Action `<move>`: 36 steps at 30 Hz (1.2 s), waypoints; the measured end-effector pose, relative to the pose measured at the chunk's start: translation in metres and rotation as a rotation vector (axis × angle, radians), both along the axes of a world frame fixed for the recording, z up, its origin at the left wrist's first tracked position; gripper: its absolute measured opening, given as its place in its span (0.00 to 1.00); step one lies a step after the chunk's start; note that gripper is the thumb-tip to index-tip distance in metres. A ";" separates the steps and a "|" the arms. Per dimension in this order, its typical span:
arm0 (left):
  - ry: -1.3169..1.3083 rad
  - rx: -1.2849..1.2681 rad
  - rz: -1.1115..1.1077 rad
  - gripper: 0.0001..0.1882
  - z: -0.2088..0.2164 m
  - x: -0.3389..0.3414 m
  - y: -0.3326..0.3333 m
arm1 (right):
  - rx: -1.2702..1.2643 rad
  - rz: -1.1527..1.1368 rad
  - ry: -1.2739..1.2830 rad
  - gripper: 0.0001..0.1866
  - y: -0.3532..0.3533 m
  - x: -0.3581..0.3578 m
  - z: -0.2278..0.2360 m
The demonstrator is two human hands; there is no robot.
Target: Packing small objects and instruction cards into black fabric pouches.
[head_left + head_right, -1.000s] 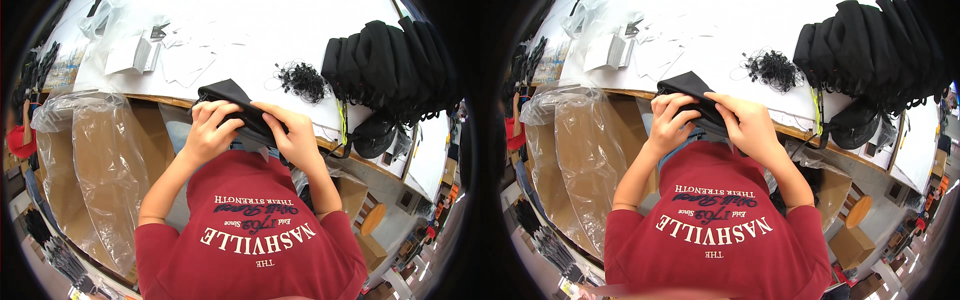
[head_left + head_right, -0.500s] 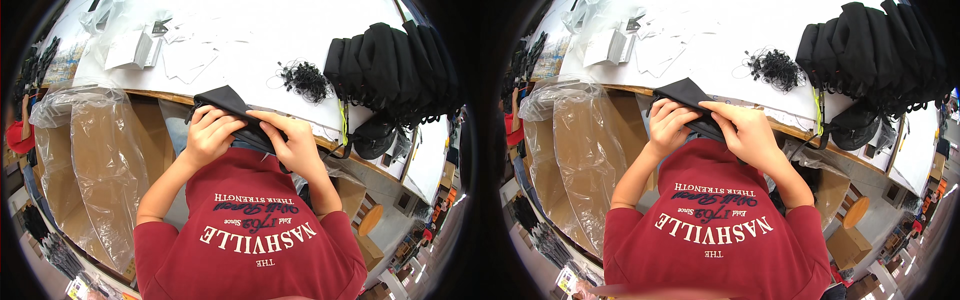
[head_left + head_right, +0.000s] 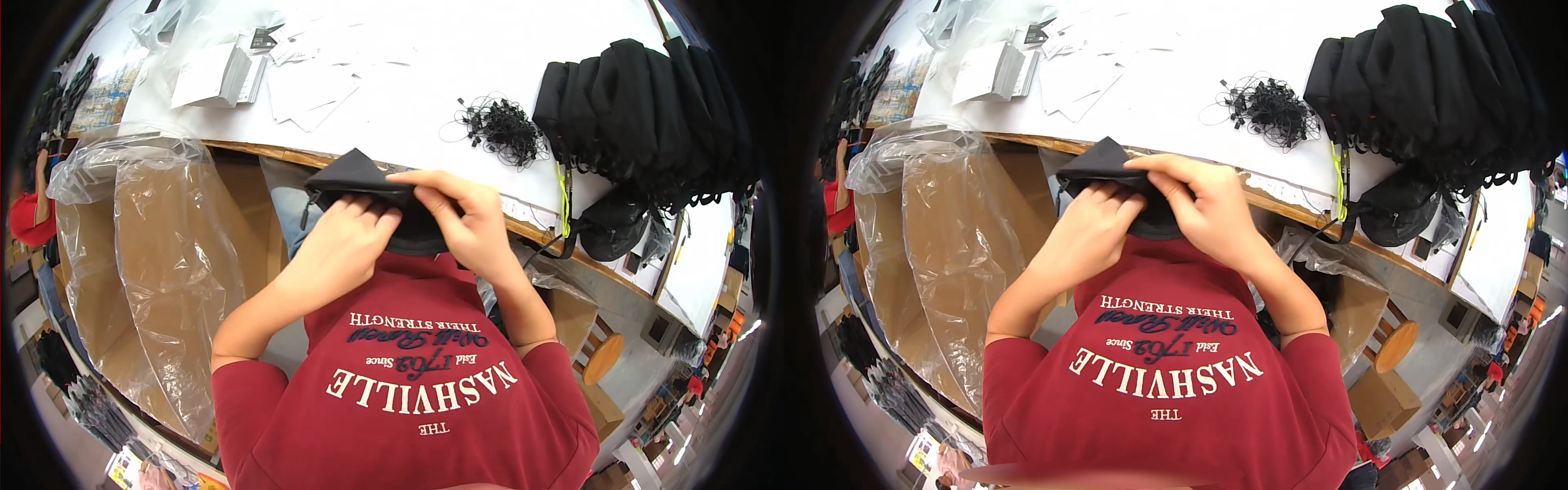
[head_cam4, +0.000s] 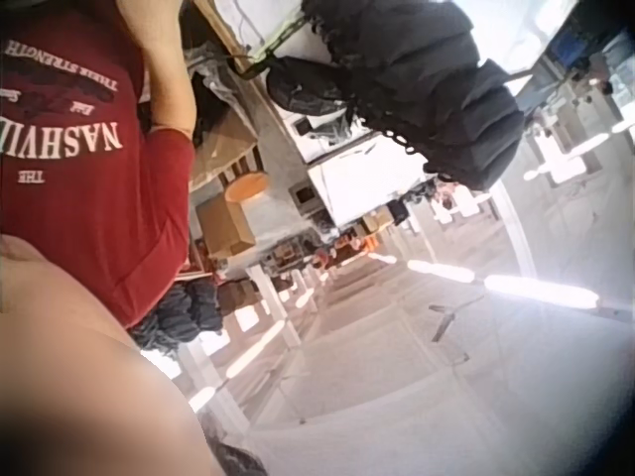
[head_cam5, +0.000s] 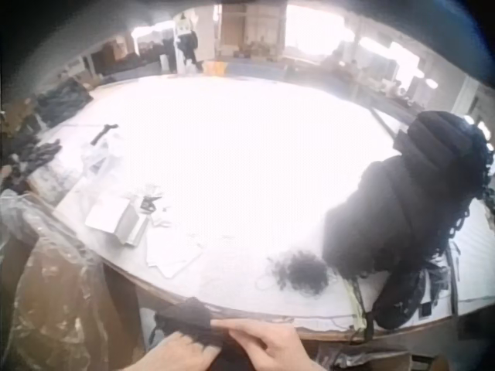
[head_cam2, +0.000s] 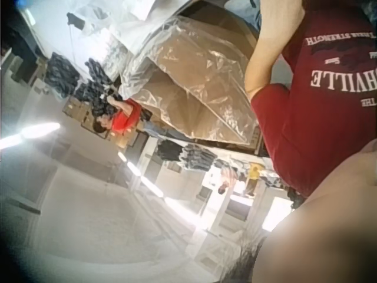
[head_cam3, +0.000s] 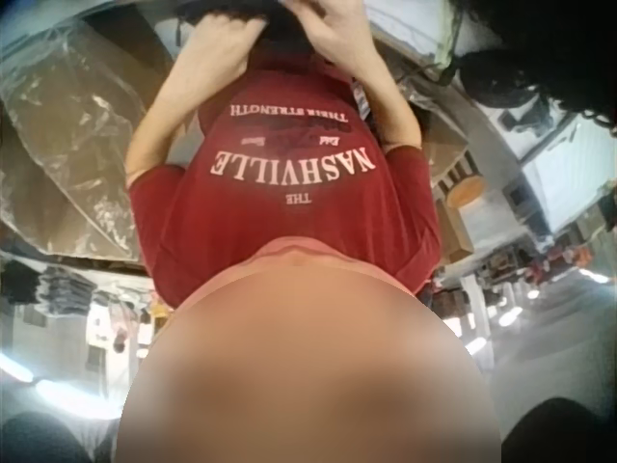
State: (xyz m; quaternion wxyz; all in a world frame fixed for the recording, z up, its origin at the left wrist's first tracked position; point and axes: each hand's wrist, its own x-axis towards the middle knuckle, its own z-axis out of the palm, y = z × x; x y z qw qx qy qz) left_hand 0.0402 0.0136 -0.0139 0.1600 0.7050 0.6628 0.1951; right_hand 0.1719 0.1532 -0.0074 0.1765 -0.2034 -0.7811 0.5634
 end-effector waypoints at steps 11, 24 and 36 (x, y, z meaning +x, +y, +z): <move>-0.654 -0.275 0.398 0.11 0.005 -0.040 -0.020 | -0.478 0.286 -0.226 0.49 0.003 0.032 -0.047; -0.624 -0.441 0.581 0.14 -0.038 -0.074 -0.045 | -0.564 0.227 -0.190 0.34 0.035 0.054 -0.032; -0.517 -0.531 0.496 0.11 -0.041 -0.048 -0.056 | -0.374 -0.060 0.138 0.06 0.074 0.086 -0.050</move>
